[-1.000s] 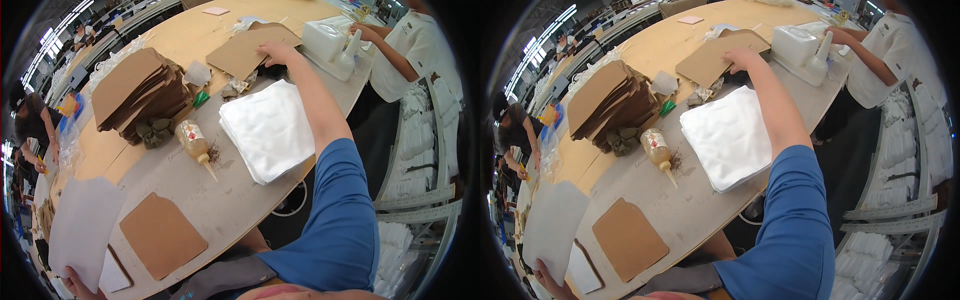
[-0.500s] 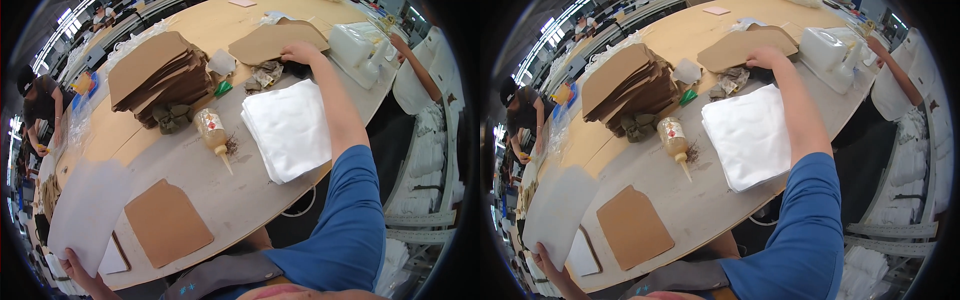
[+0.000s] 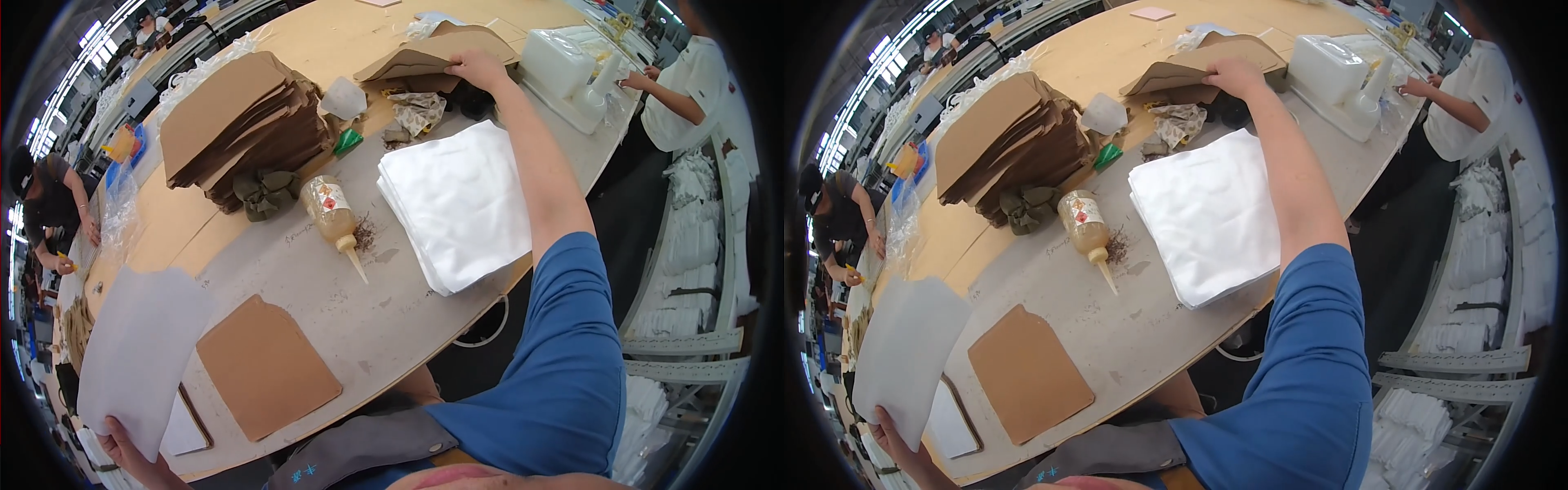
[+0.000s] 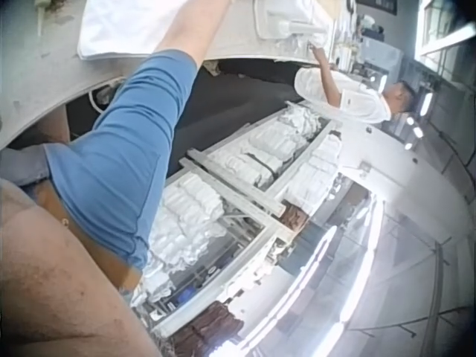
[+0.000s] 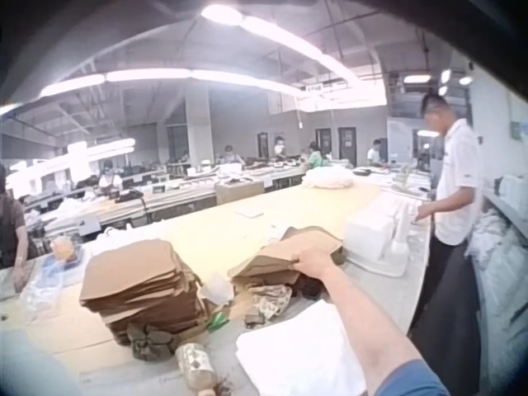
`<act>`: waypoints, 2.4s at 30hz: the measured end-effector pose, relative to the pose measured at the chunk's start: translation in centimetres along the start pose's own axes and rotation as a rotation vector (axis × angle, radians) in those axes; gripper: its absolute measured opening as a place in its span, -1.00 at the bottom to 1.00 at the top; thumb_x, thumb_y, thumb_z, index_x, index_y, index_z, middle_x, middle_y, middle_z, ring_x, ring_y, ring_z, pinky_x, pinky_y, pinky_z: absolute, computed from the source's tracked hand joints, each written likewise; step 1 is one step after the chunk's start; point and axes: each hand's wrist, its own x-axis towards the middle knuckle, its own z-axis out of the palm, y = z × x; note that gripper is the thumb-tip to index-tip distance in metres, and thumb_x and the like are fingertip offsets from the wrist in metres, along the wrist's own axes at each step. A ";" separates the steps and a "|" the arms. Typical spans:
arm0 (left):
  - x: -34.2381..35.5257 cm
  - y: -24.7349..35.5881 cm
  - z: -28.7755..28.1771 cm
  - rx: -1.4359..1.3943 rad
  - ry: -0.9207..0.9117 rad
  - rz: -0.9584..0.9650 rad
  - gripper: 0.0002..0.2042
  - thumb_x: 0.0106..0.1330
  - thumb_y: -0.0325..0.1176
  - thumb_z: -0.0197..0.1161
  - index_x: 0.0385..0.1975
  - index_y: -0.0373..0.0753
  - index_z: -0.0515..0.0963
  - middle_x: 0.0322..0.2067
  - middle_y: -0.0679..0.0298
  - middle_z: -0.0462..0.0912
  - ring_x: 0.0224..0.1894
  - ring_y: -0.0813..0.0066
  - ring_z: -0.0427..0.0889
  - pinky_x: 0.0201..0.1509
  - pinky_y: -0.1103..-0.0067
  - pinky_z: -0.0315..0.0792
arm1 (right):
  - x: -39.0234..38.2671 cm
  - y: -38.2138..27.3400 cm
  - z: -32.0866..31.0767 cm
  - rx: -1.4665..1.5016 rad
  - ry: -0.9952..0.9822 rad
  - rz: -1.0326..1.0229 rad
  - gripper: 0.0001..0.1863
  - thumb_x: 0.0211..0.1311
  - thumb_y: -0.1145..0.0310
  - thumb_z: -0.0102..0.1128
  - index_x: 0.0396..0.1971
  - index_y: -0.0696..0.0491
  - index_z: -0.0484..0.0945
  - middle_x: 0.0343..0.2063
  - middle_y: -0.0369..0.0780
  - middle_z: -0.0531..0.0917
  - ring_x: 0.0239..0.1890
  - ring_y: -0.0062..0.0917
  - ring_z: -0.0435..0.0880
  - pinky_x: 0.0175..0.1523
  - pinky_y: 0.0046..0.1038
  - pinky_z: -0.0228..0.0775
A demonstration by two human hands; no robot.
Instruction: Applying glue to a leather piece and adhering a white protective or lining sheet.
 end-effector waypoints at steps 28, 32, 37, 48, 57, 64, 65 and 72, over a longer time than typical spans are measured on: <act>-0.1 -1.2 -1.0 -0.092 -0.060 0.037 -0.68 0.47 -0.26 0.29 0.08 -0.31 0.54 -0.01 0.18 0.68 0.00 0.48 0.67 0.09 0.50 0.58 | -1.8 0.1 -0.8 0.133 -0.146 -0.073 -0.79 0.32 0.35 0.19 -0.13 0.09 0.66 -0.30 -0.04 0.72 -0.17 -0.14 0.70 -0.02 -0.22 0.52; -0.1 -1.5 -1.1 -0.092 -0.067 0.040 -0.69 0.47 -0.26 0.29 0.08 -0.29 0.55 0.00 0.19 0.68 0.01 0.48 0.67 0.10 0.51 0.58 | -2.0 1.6 -0.3 0.017 0.052 -0.226 -0.76 0.25 0.48 0.15 -0.10 0.11 0.64 -0.28 -0.01 0.71 -0.14 -0.19 0.72 0.02 -0.21 0.53; -0.3 -1.5 -1.1 -0.081 -0.051 0.047 -0.69 0.46 -0.26 0.30 0.09 -0.28 0.55 0.00 0.19 0.68 0.00 0.48 0.67 0.11 0.50 0.58 | -3.6 -0.2 -0.4 -0.204 -0.050 -0.345 -0.58 0.13 0.41 0.26 0.04 -0.13 0.63 0.05 -0.22 0.63 0.14 -0.30 0.59 0.16 -0.23 0.48; 0.0 -1.8 -0.8 -0.057 0.017 -0.024 -0.67 0.47 -0.23 0.29 0.09 -0.30 0.54 -0.01 0.20 0.68 -0.01 0.48 0.68 0.07 0.53 0.60 | -2.4 -1.7 0.9 -0.353 0.021 -0.352 -0.73 0.24 0.34 0.17 -0.09 -0.18 0.69 -0.04 -0.36 0.66 0.02 -0.37 0.68 0.01 -0.26 0.56; 0.1 -1.6 -1.3 -0.016 -0.037 -0.024 -0.64 0.50 -0.18 0.25 0.12 -0.29 0.52 0.03 0.20 0.65 0.05 0.48 0.64 0.09 0.54 0.56 | -0.4 -1.3 -0.6 -0.147 0.294 0.099 -0.73 0.41 0.20 0.06 -0.05 -0.12 0.68 -0.20 -0.18 0.77 -0.12 -0.19 0.74 0.01 -0.14 0.56; 0.4 -2.1 -1.3 -0.034 -0.072 -0.019 -0.63 0.49 -0.15 0.25 0.11 -0.30 0.52 0.03 0.19 0.65 0.05 0.47 0.64 0.12 0.52 0.53 | 0.4 1.1 -5.5 0.390 0.649 0.300 -0.55 0.49 0.03 -0.01 -0.17 0.12 0.69 -0.36 -0.23 0.81 -0.23 -0.34 0.79 -0.09 -0.30 0.58; 0.6 -2.1 -1.4 -0.024 -0.069 -0.018 -0.62 0.49 -0.14 0.26 0.11 -0.30 0.51 0.02 0.19 0.65 0.05 0.47 0.63 0.13 0.52 0.53 | -0.3 0.4 -6.9 0.480 0.610 0.368 -0.54 0.49 0.04 0.05 -0.14 0.17 0.67 -0.33 -0.25 0.82 -0.27 -0.46 0.80 -0.13 -0.41 0.59; 1.6 -2.0 -1.8 -0.042 0.006 -0.020 -0.61 0.48 -0.13 0.27 0.12 -0.28 0.51 0.02 0.21 0.64 0.02 0.47 0.63 0.11 0.53 0.52 | -9.9 0.0 -13.6 1.240 0.908 0.328 -0.63 0.50 0.29 0.13 0.03 0.33 0.50 0.00 -0.13 0.66 -0.02 -0.28 0.78 -0.17 -0.47 0.64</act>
